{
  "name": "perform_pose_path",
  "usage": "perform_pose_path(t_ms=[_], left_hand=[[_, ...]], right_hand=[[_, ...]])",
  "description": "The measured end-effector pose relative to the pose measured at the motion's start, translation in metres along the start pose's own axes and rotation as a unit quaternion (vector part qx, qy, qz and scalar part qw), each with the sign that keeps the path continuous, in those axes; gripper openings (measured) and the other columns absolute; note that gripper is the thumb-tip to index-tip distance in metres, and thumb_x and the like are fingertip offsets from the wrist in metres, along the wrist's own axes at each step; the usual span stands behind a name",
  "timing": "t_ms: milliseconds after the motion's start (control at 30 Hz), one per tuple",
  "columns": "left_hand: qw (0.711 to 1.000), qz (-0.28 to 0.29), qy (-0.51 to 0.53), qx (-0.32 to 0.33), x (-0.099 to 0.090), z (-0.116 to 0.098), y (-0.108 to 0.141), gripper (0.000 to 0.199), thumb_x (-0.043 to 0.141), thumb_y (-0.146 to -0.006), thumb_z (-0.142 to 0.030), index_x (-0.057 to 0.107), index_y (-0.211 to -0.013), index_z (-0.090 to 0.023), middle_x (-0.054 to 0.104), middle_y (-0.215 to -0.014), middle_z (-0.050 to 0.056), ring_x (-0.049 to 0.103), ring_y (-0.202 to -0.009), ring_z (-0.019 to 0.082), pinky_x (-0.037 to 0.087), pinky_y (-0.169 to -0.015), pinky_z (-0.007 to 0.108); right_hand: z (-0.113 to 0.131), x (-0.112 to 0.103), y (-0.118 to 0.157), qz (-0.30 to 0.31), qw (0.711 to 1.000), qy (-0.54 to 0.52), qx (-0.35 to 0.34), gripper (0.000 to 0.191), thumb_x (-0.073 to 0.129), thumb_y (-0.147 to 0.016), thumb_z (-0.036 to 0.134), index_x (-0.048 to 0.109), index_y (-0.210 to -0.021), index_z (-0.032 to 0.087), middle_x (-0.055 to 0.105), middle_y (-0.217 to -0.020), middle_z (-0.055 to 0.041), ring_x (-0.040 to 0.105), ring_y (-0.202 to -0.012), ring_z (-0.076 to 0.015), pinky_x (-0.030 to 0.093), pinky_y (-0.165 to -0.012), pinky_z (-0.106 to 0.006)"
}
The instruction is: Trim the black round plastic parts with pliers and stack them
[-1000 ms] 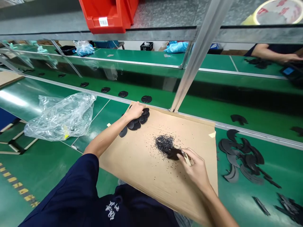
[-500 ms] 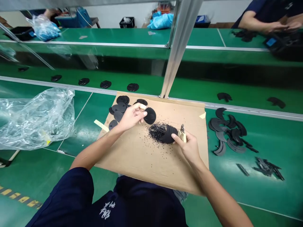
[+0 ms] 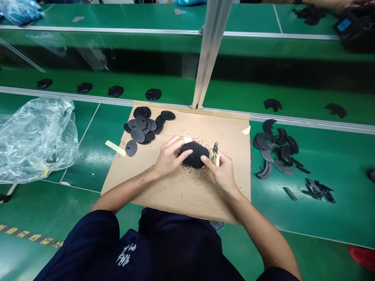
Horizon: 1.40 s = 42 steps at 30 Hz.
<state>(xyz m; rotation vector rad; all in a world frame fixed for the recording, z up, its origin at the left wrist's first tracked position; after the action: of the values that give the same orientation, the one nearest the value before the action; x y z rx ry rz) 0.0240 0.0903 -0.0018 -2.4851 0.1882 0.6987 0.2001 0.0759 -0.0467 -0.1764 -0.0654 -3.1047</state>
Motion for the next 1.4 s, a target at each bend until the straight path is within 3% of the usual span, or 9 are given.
perform_pose_path(t_ms=[233, 433, 567, 667, 767, 867, 1000, 1100, 1400], left_hand=[[0.999, -0.026, -0.033, -0.001, 0.002, 0.001, 0.003, 0.030, 0.068, -0.096, -0.034, 0.069, -0.121, -0.018, 0.065, -0.093, 0.004, 0.053, -0.067, 0.010, 0.048, -0.061, 0.022], [0.991, 0.034, 0.082, -0.097, 0.014, 0.012, 0.008, 0.035, 0.061, -0.099, -0.042, 0.067, -0.124, -0.018, 0.069, -0.120, 0.010, 0.069, -0.103, 0.019, 0.058, -0.082, 0.027], [0.978, 0.050, 0.159, -0.123, 0.018, 0.016, 0.010, 0.033, 0.059, -0.100, -0.045, 0.068, -0.114, -0.017, 0.074, -0.104, 0.007, 0.072, -0.094, 0.018, 0.060, -0.081, 0.027], [0.987, 0.063, 0.122, -0.085, 0.011, 0.012, 0.009, 0.028, 0.060, -0.100, -0.041, 0.070, -0.108, -0.016, 0.075, -0.098, 0.007, 0.072, -0.089, 0.017, 0.059, -0.079, 0.027], [0.996, 0.080, 0.028, 0.001, 0.002, -0.001, 0.008, 0.023, 0.061, -0.100, -0.034, 0.071, -0.111, -0.017, 0.076, -0.103, 0.008, 0.072, -0.094, 0.017, 0.059, -0.084, 0.029], [0.992, 0.090, -0.038, 0.084, -0.001, -0.015, 0.010, 0.021, 0.060, -0.100, -0.030, 0.071, -0.113, -0.017, 0.076, -0.101, 0.008, 0.073, -0.090, 0.017, 0.061, -0.080, 0.029], [0.996, 0.060, -0.010, 0.064, -0.004, -0.021, 0.012, 0.034, 0.071, -0.095, -0.034, 0.067, -0.125, -0.019, 0.078, -0.101, 0.006, 0.075, -0.089, 0.016, 0.064, -0.081, 0.029], [0.997, 0.043, 0.037, 0.053, -0.005, -0.025, 0.012, 0.028, 0.075, -0.091, -0.032, 0.072, -0.116, -0.019, 0.078, -0.102, 0.006, 0.074, -0.093, 0.016, 0.063, -0.082, 0.029], [0.985, 0.024, 0.047, 0.162, -0.010, -0.044, 0.011, 0.026, 0.074, -0.092, -0.023, 0.072, -0.117, -0.016, 0.079, -0.096, 0.007, 0.072, -0.086, 0.014, 0.058, -0.076, 0.028]], right_hand=[[0.005, -0.001, 0.006, -0.020, 0.999, 0.020, -0.018, 0.046, 0.081, -0.074, 0.059, 0.061, -0.078, 0.018, 0.049, -0.065, 0.0034, 0.043, -0.060, -0.0104, 0.046, -0.057, -0.025], [0.005, -0.001, 0.013, -0.050, 0.997, 0.047, -0.037, 0.039, 0.077, -0.081, 0.055, 0.065, -0.086, 0.018, 0.056, -0.071, 0.0007, 0.047, -0.066, -0.0129, 0.047, -0.064, -0.027], [0.003, -0.002, 0.016, -0.049, 0.995, 0.067, -0.048, 0.037, 0.075, -0.083, 0.054, 0.066, -0.086, 0.019, 0.056, -0.069, 0.0010, 0.048, -0.063, -0.0127, 0.047, -0.061, -0.027], [0.006, -0.006, 0.016, -0.035, 0.991, 0.102, -0.083, 0.033, 0.074, -0.086, 0.051, 0.070, -0.093, 0.019, 0.061, -0.073, -0.0002, 0.053, -0.065, -0.0139, 0.049, -0.063, -0.028], [0.016, -0.010, 0.015, -0.023, 0.976, 0.156, -0.149, 0.032, 0.074, -0.088, 0.046, 0.072, -0.108, 0.021, 0.072, -0.092, -0.0049, 0.064, -0.077, -0.0178, 0.054, -0.072, -0.032], [0.026, -0.006, 0.015, 0.013, 0.954, 0.211, -0.215, 0.024, 0.072, -0.090, 0.040, 0.073, -0.106, 0.022, 0.075, -0.098, -0.0061, 0.068, -0.082, -0.0190, 0.056, -0.074, -0.033], [0.032, 0.002, 0.022, 0.028, 0.931, 0.233, -0.279, 0.007, 0.066, -0.095, 0.026, 0.070, -0.098, 0.021, 0.075, -0.091, -0.0050, 0.069, -0.078, -0.0163, 0.055, -0.070, -0.029], [0.034, 0.005, 0.029, 0.021, 0.924, 0.221, -0.312, 0.008, 0.064, -0.094, 0.016, 0.069, -0.100, 0.020, 0.076, -0.095, -0.0054, 0.071, -0.083, -0.0164, 0.057, -0.075, -0.030], [0.037, 0.005, 0.036, 0.049, 0.925, 0.193, -0.325, 0.015, 0.068, -0.090, 0.012, 0.069, -0.102, 0.021, 0.076, -0.095, -0.0048, 0.073, -0.084, -0.0171, 0.060, -0.075, -0.030]])
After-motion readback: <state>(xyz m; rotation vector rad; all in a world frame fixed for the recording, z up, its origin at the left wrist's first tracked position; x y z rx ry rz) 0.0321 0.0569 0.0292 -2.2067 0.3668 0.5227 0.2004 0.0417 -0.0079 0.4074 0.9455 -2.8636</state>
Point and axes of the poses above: each hand's wrist, its own y-axis away from the middle knuckle, its own x-axis out of the palm, z = x × y, the point moved 5 cm from there along -y, towards the middle knuckle
